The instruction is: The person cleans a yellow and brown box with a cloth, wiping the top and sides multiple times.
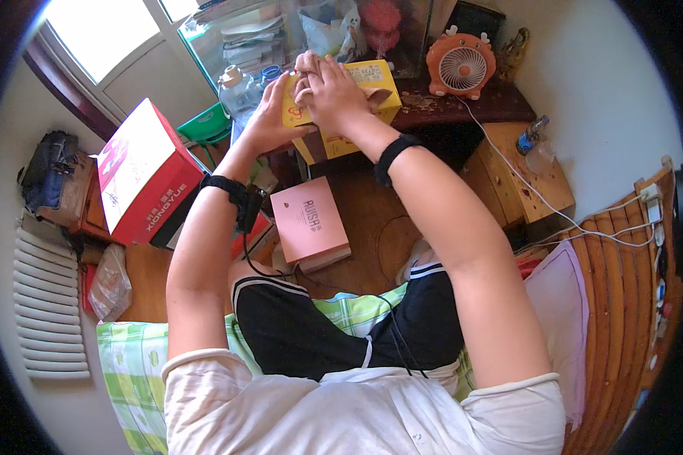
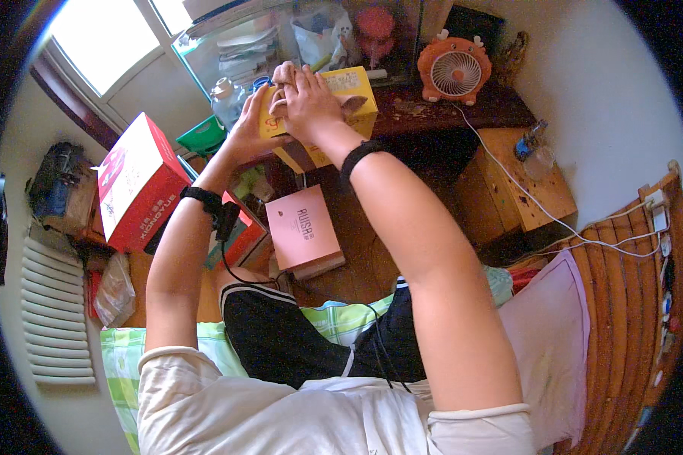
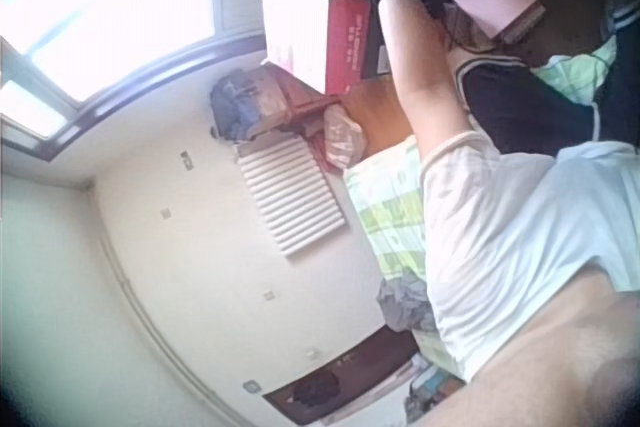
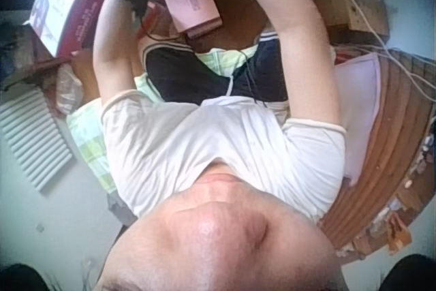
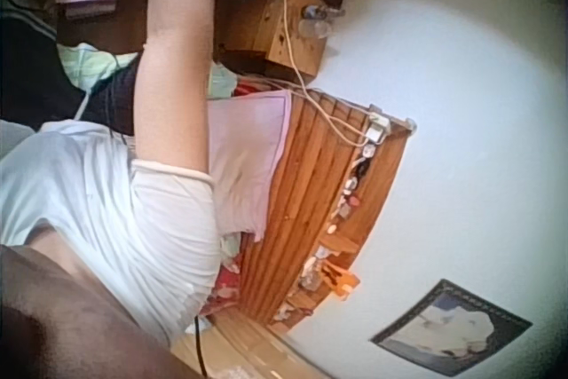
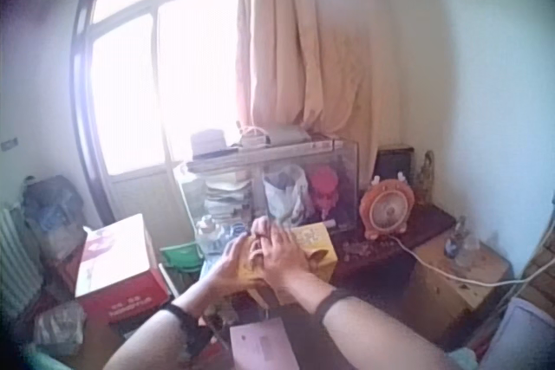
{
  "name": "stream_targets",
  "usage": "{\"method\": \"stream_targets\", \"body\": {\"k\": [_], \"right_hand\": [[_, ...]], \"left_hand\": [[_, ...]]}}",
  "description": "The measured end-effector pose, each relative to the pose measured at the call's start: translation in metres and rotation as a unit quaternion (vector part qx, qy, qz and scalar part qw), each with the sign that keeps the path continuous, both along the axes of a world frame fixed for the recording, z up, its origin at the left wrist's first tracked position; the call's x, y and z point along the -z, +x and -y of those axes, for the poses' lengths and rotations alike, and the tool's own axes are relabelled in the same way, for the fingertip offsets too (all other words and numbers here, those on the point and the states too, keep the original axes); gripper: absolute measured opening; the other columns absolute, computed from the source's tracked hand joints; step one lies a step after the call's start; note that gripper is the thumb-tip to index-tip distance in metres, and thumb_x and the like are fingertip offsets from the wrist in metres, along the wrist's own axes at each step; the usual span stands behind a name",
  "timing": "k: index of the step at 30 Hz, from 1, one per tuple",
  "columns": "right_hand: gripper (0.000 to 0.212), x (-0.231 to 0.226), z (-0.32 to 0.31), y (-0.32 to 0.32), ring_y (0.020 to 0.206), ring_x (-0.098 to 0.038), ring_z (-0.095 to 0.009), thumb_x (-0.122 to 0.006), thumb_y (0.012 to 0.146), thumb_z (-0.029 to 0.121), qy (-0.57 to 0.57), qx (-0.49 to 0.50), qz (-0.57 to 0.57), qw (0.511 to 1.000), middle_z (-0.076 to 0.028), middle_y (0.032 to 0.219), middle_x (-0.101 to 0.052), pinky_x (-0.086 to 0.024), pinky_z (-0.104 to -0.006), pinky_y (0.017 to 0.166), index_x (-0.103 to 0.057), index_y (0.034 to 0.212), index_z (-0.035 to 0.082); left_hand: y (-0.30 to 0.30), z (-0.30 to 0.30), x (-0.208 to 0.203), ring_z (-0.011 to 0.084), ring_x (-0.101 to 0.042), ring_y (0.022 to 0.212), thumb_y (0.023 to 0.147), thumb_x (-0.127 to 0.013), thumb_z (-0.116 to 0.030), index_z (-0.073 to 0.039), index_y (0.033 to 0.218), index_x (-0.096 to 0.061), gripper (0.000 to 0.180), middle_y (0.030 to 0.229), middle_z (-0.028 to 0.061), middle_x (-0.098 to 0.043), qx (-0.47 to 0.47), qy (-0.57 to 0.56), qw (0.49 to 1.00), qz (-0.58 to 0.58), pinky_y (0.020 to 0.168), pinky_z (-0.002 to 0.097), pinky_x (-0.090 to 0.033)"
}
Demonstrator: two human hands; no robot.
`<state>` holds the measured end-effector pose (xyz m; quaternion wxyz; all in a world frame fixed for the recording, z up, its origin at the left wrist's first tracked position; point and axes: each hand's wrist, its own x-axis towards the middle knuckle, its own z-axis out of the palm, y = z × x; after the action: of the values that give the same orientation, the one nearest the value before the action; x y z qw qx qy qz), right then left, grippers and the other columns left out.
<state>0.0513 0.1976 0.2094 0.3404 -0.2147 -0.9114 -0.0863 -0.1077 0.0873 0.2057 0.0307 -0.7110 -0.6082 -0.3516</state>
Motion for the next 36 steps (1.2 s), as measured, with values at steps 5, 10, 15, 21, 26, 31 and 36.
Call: {"method": "stream_targets", "body": {"k": [5, 10, 15, 21, 26, 31, 36], "right_hand": [[0.062, -0.02, -0.018, 0.032, 0.14, -0.038, -0.041, -0.059, 0.091, 0.03, -0.012, 0.067, 0.105, 0.992, -0.027, 0.146, -0.042, -0.028, -0.0493, 0.118, -0.044, 0.141, -0.003], [0.06, -0.029, -0.055, 0.08, 0.14, -0.037, -0.041, -0.051, 0.098, 0.035, -0.098, 0.141, 0.134, 0.976, -0.027, 0.145, -0.042, -0.029, -0.0498, 0.117, -0.041, 0.142, -0.004], [0.041, 0.004, -0.08, 0.095, 0.121, -0.053, -0.045, -0.045, 0.101, 0.029, -0.215, 0.034, -0.028, 0.976, -0.026, 0.132, -0.048, -0.046, -0.0504, 0.101, -0.046, 0.133, 0.002], [0.026, 0.016, -0.071, 0.082, 0.115, -0.055, -0.043, -0.049, 0.101, 0.024, -0.27, 0.012, -0.166, 0.948, -0.022, 0.122, -0.059, -0.046, -0.0478, 0.097, -0.057, 0.121, 0.008], [0.029, 0.025, -0.074, 0.086, 0.118, -0.054, -0.041, -0.05, 0.101, 0.033, -0.272, 0.009, -0.197, 0.942, -0.021, 0.127, -0.056, -0.049, -0.0493, 0.096, -0.059, 0.121, 0.014], [0.025, 0.023, -0.064, 0.078, 0.111, -0.056, -0.043, -0.049, 0.101, 0.033, -0.306, 0.02, -0.237, 0.922, -0.02, 0.118, -0.06, -0.049, -0.051, 0.093, -0.063, 0.111, 0.015], [0.038, 0.023, -0.068, 0.081, 0.104, -0.058, -0.044, -0.044, 0.103, 0.039, -0.365, -0.014, -0.258, 0.894, -0.023, 0.108, -0.062, -0.048, -0.0527, 0.088, -0.062, 0.107, 0.006]], "left_hand": [[-0.001, 0.005, -0.006, 0.0426, -0.042, 0.136, 0.065, -0.09, -0.04, -0.001, 0.152, -0.021, 0.118, 0.147, 0.0264, -0.037, -0.011, -0.01, 1.0, -0.008, 0.111, 0.0443, -0.041], [-0.005, 0.005, -0.006, 0.0425, -0.043, 0.134, 0.067, -0.089, -0.037, -0.002, 0.151, -0.023, 0.113, 0.146, 0.0257, -0.038, -0.006, -0.003, 1.0, 0.022, 0.111, 0.0439, -0.041], [0.005, 0.005, -0.012, 0.0424, -0.041, 0.136, 0.066, -0.088, -0.04, -0.005, 0.152, -0.023, 0.113, 0.148, 0.0243, -0.036, -0.04, -0.039, 0.998, -0.027, 0.111, 0.0461, -0.04], [0.025, 0.006, -0.042, 0.0416, -0.031, 0.143, 0.064, -0.084, -0.051, -0.005, 0.152, -0.025, 0.116, 0.15, 0.0207, -0.036, -0.172, -0.117, 0.941, -0.266, 0.114, 0.0602, -0.029], [0.065, -0.032, -0.046, 0.0399, -0.033, 0.141, 0.058, -0.084, -0.051, -0.003, 0.148, -0.031, 0.115, 0.145, 0.0197, -0.041, -0.146, -0.12, 0.93, -0.316, 0.113, 0.0649, -0.023], [0.093, -0.056, -0.034, 0.0384, -0.04, 0.132, 0.054, -0.087, -0.041, -0.004, 0.148, -0.03, 0.116, 0.136, 0.0194, -0.045, -0.119, -0.072, 0.956, -0.259, 0.11, 0.0529, -0.03], [0.088, -0.056, -0.034, 0.0373, -0.041, 0.131, 0.055, -0.087, -0.042, -0.007, 0.149, -0.032, 0.115, 0.136, 0.0189, -0.046, -0.084, -0.043, 0.97, -0.224, 0.111, 0.0488, -0.03]]}}
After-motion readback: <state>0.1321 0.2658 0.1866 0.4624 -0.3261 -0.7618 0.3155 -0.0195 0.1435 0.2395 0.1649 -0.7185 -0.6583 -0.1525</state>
